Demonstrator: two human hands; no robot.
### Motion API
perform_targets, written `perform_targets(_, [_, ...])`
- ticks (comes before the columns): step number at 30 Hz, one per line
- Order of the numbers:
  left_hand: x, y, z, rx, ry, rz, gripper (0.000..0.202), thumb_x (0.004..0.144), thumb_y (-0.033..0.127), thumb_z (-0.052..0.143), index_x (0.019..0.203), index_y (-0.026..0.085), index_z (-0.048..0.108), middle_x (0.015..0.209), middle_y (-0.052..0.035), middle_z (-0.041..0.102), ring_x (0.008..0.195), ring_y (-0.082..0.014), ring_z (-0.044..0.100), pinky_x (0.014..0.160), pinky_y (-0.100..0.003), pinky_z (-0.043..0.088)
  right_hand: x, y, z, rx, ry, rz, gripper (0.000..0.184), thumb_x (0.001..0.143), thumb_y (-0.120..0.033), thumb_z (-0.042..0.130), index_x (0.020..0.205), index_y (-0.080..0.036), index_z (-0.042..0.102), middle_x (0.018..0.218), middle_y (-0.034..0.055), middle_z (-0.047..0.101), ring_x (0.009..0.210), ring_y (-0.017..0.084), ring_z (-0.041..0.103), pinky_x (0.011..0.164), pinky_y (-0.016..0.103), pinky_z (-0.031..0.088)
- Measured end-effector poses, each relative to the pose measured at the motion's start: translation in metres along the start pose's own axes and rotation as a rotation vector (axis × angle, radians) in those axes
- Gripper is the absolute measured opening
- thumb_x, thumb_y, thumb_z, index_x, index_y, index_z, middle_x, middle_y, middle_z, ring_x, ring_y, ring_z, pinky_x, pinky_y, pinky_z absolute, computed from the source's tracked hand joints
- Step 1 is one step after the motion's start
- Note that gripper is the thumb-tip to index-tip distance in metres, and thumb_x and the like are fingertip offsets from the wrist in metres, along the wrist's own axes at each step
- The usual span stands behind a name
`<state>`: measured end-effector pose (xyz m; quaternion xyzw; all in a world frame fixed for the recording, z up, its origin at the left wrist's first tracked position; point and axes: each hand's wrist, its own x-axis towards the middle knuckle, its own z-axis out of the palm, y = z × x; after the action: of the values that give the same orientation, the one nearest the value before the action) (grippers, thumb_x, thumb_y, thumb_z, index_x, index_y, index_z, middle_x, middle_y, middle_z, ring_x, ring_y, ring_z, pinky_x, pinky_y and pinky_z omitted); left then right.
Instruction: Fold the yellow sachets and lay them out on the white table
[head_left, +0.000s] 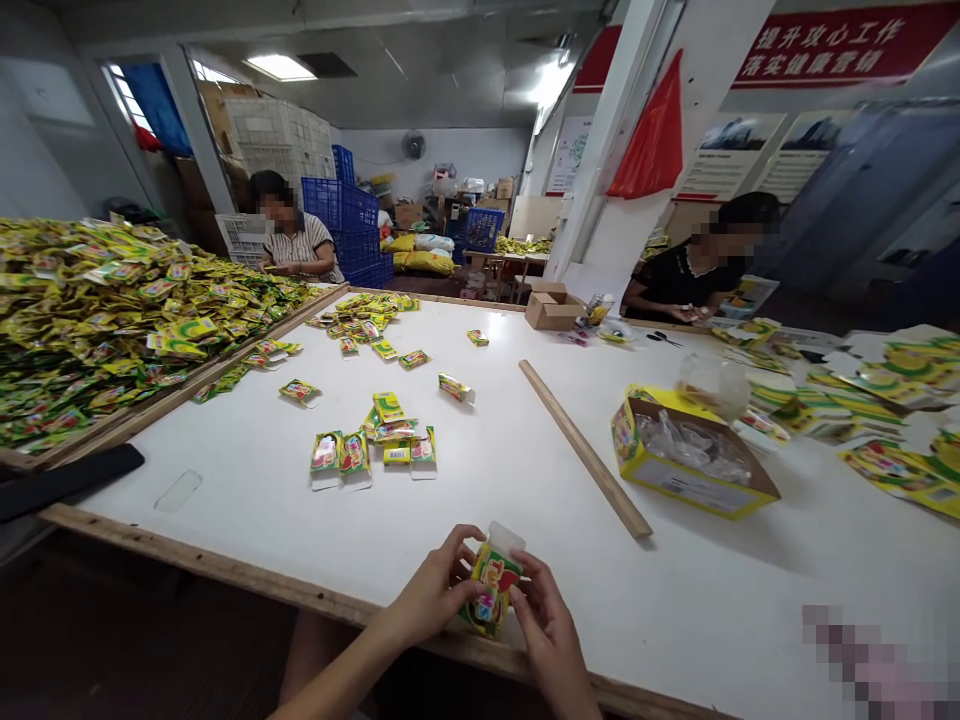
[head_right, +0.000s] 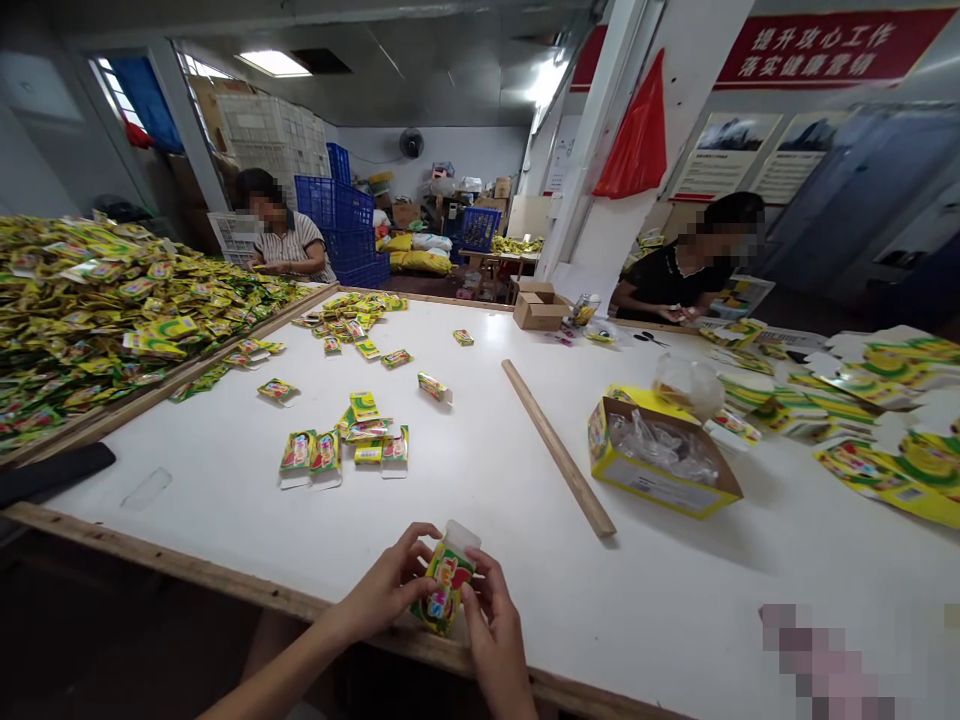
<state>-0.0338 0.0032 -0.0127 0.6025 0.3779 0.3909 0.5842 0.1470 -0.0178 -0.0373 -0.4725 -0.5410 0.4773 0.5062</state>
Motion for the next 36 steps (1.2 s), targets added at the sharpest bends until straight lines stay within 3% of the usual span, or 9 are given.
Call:
perform_targets(5, [0.002,-0.001,-0.008,0.028,-0.017,-0.039,0.049,0.076,0.008,0.057,0.12,0.026,0.047,0.089,0.0014,0.055,0.063,-0.0089,0.055,0.057,-0.021,0.042,0.016,-0.004,0.001,-0.067,-0.064,0.016,0.033,0.088,-0.047,0.056,0.103,-0.018,0.064,0.1,0.0087,0.066,0.092,0.025,0.063,0.081,0.033,0.05])
perform_targets(10, [0.007,-0.006,-0.01,-0.076,0.027,-0.046,0.032,0.07,0.005,0.061,0.099,0.019,0.054,0.085,-0.0012,0.06,0.076,-0.0149,0.06,0.066,-0.025,0.048,0.03,-0.008,0.012,-0.059,-0.019,-0.048,0.03,0.085,-0.047,0.061,0.09,-0.018,0.068,0.1,0.0091,0.065,0.093,0.026,0.061,0.081,0.032,0.05])
perform_targets(12, [0.008,-0.006,-0.008,-0.122,0.078,-0.02,0.024,0.072,0.008,0.061,0.093,0.018,0.054,0.091,-0.0036,0.061,0.083,-0.0172,0.061,0.071,-0.027,0.05,0.032,-0.006,0.017,0.004,0.038,-0.039,0.032,0.082,-0.047,0.065,0.098,-0.019,0.065,0.098,0.0081,0.065,0.091,0.025,0.062,0.078,0.031,0.052])
perform_targets(15, [0.008,-0.003,-0.004,-0.199,0.163,0.046,0.03,0.076,0.013,0.062,0.102,0.021,0.05,0.1,-0.0043,0.061,0.088,-0.0178,0.062,0.076,-0.029,0.051,0.032,-0.004,0.021,0.077,0.097,-0.026,0.043,0.081,-0.046,0.067,0.115,-0.022,0.057,0.096,0.0061,0.065,0.089,0.023,0.064,0.076,0.031,0.053])
perform_targets(17, [0.007,0.0,-0.001,-0.194,0.191,0.072,0.032,0.078,0.015,0.062,0.106,0.022,0.047,0.099,-0.0037,0.062,0.087,-0.0174,0.063,0.076,-0.03,0.051,0.031,-0.005,0.021,0.057,0.049,-0.016,0.038,0.082,-0.047,0.066,0.109,-0.02,0.061,0.097,0.0071,0.066,0.09,0.024,0.064,0.078,0.032,0.053])
perform_targets(20, [0.005,0.005,0.001,-0.017,0.237,0.074,0.014,0.081,0.018,0.061,0.094,0.018,0.056,0.091,-0.004,0.064,0.084,-0.0177,0.062,0.078,-0.03,0.049,0.027,-0.009,0.022,-0.006,-0.029,0.002,0.033,0.083,-0.049,0.064,0.094,-0.018,0.067,0.095,0.0083,0.067,0.088,0.025,0.063,0.077,0.032,0.052])
perform_targets(24, [0.005,0.01,0.003,0.114,0.314,0.076,0.012,0.085,0.027,0.059,0.08,0.016,0.062,0.081,-0.0044,0.065,0.078,-0.0181,0.061,0.075,-0.029,0.047,0.022,-0.012,0.026,-0.059,0.005,-0.018,0.034,0.085,-0.05,0.061,0.09,-0.017,0.066,0.087,0.0069,0.066,0.081,0.023,0.061,0.073,0.03,0.051])
perform_targets(31, [0.014,0.012,0.007,0.077,0.372,0.064,0.014,0.084,0.029,0.06,0.08,0.016,0.061,0.075,-0.0012,0.061,0.07,-0.0147,0.055,0.066,-0.025,0.043,0.026,-0.026,0.029,-0.125,0.058,-0.006,0.034,0.084,-0.052,0.062,0.089,-0.018,0.065,0.08,0.0042,0.065,0.073,0.02,0.058,0.066,0.026,0.049])
perform_targets(36, [0.01,0.004,0.005,-0.035,0.343,0.03,0.019,0.083,0.034,0.062,0.081,0.015,0.061,0.072,-0.0003,0.061,0.066,-0.0134,0.054,0.063,-0.024,0.043,0.023,-0.024,0.029,-0.069,0.062,-0.034,0.033,0.085,-0.051,0.062,0.086,-0.018,0.064,0.081,0.004,0.065,0.074,0.02,0.06,0.067,0.026,0.049])
